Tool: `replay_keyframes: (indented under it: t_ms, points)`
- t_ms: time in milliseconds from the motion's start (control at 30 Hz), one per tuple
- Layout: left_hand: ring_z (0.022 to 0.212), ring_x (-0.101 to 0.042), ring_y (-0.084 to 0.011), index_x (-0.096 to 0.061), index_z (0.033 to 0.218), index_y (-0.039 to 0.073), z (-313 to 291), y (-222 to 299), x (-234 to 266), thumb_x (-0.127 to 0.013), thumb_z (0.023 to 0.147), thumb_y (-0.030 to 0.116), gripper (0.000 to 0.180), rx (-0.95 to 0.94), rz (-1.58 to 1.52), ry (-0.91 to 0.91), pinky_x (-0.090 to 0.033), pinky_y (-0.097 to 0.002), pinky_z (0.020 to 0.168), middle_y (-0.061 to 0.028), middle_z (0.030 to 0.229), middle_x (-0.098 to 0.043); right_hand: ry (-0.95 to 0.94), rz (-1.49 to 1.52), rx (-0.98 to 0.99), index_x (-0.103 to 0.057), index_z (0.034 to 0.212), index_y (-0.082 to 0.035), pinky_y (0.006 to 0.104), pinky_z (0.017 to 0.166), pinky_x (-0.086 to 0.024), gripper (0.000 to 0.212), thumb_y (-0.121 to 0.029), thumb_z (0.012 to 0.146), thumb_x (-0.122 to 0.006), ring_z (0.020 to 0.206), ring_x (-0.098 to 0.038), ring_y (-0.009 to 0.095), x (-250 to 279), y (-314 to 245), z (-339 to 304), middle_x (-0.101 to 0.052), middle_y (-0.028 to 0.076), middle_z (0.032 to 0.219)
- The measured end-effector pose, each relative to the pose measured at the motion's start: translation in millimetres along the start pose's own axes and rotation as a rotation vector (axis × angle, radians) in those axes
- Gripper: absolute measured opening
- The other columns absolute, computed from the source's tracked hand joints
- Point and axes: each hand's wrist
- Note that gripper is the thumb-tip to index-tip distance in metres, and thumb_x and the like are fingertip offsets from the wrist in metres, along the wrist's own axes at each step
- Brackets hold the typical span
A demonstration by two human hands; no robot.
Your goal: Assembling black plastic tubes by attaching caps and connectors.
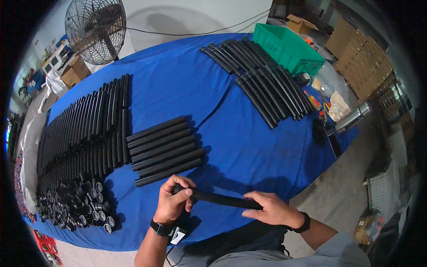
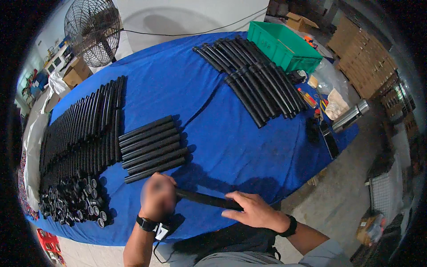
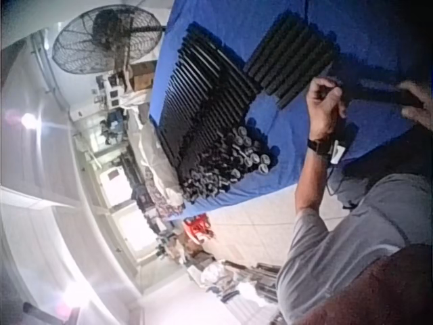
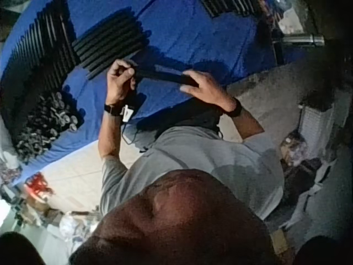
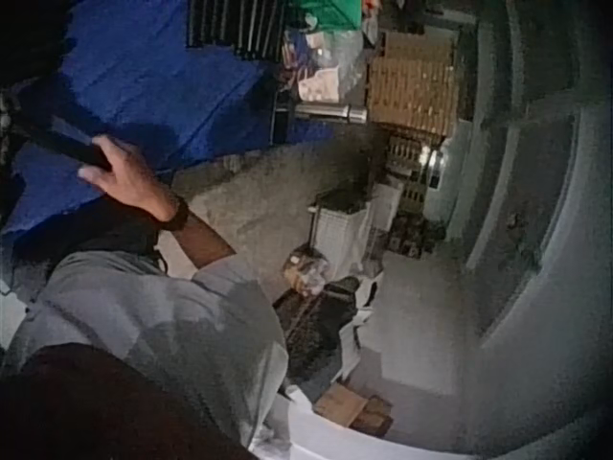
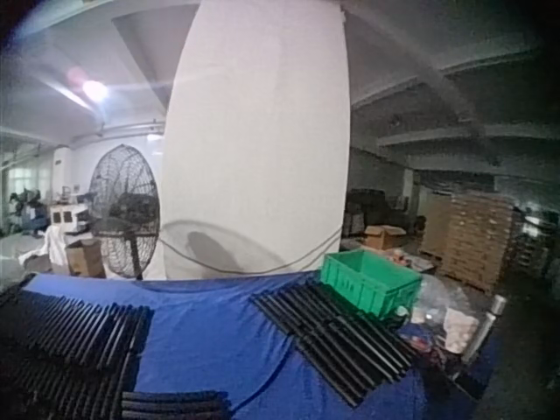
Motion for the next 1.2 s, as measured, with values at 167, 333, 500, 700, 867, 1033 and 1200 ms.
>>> replay_keyframes:
  t_ms: [167,333,500,700,867,1033,1200]
  points:
    - [0.057,-0.060,-0.0145,-0.053,0.097,0.003,0,2,0,-0.065,0.085,-0.005,0.019,0.007,-0.008,0.015,-0.051,-0.0262,0.046,-0.0158,0.101,-0.060,0.041,-0.138,-0.036,-0.056,0.099,-0.002,0.0361,0.058,-0.051,0.034,-0.029,0.086,-0.072,0.072,-0.066,0.031,1,6,1,-0.065,0.016,0.087]
    - [0.059,-0.061,-0.0151,-0.052,0.100,0.004,0,2,1,-0.065,0.085,-0.005,0.021,-0.010,-0.035,-0.032,-0.052,-0.0269,0.048,-0.0159,0.103,-0.059,-0.270,0.189,-0.314,-0.058,0.102,-0.001,0.0352,0.062,-0.052,0.038,-0.032,0.086,-0.072,0.076,-0.065,0.025,8,11,3,-0.066,0.013,0.091]
    - [0.058,-0.061,-0.0160,-0.051,0.106,0.005,2,3,-2,-0.067,0.082,-0.003,0.030,-0.024,-0.063,-0.011,-0.053,-0.0267,0.047,-0.0170,0.104,-0.060,-0.019,0.000,-0.136,-0.060,0.102,0.000,0.0360,0.070,-0.052,0.035,-0.031,0.088,-0.070,0.086,-0.066,0.027,8,-3,2,-0.067,0.015,0.094]
    - [0.054,-0.061,-0.0170,-0.050,0.110,0.007,0,2,-1,-0.071,0.080,-0.001,0.038,-0.028,-0.084,-0.029,-0.052,-0.0267,0.044,-0.0179,0.105,-0.061,-0.270,-0.010,-0.114,-0.063,0.093,-0.002,0.0393,0.065,-0.047,0.031,-0.033,0.092,-0.063,0.079,-0.062,0.033,15,-6,6,-0.062,0.016,0.082]
    - [0.057,-0.063,-0.0176,-0.050,0.114,0.006,-1,0,9,-0.070,0.081,-0.004,0.040,-0.011,-0.141,-0.121,-0.055,-0.0287,0.049,-0.0183,0.106,-0.062,-0.388,-0.189,0.006,-0.057,0.105,-0.003,0.0464,0.067,-0.048,0.032,-0.031,0.092,-0.062,0.080,-0.062,0.038,16,-14,22,-0.062,0.019,0.081]
    - [0.086,-0.069,-0.0311,-0.036,0.142,0.008,3,4,-7,-0.076,0.081,0.016,0.073,-0.136,-0.279,-0.081,-0.060,-0.0340,0.063,-0.0238,0.123,-0.057,-0.345,-0.245,0.079,-0.055,0.105,-0.002,0.0486,0.064,-0.049,0.032,-0.029,0.090,-0.063,0.077,-0.064,0.041,49,-14,46,-0.062,0.021,0.080]
    - [0.094,-0.067,-0.0325,-0.034,0.145,0.006,0,5,7,-0.077,0.079,0.031,0.082,-0.029,-0.084,-0.147,-0.059,-0.0384,0.073,-0.0226,0.125,-0.057,-0.151,-0.558,0.042,-0.055,0.091,0.001,0.0486,0.065,-0.047,0.029,-0.027,0.088,-0.062,0.075,-0.061,0.042,134,-9,142,-0.061,0.024,0.080]
Point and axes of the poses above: each hand's wrist, its own z-axis towards the middle knuckle, its own x-axis out of the back of the hand, y = z × x
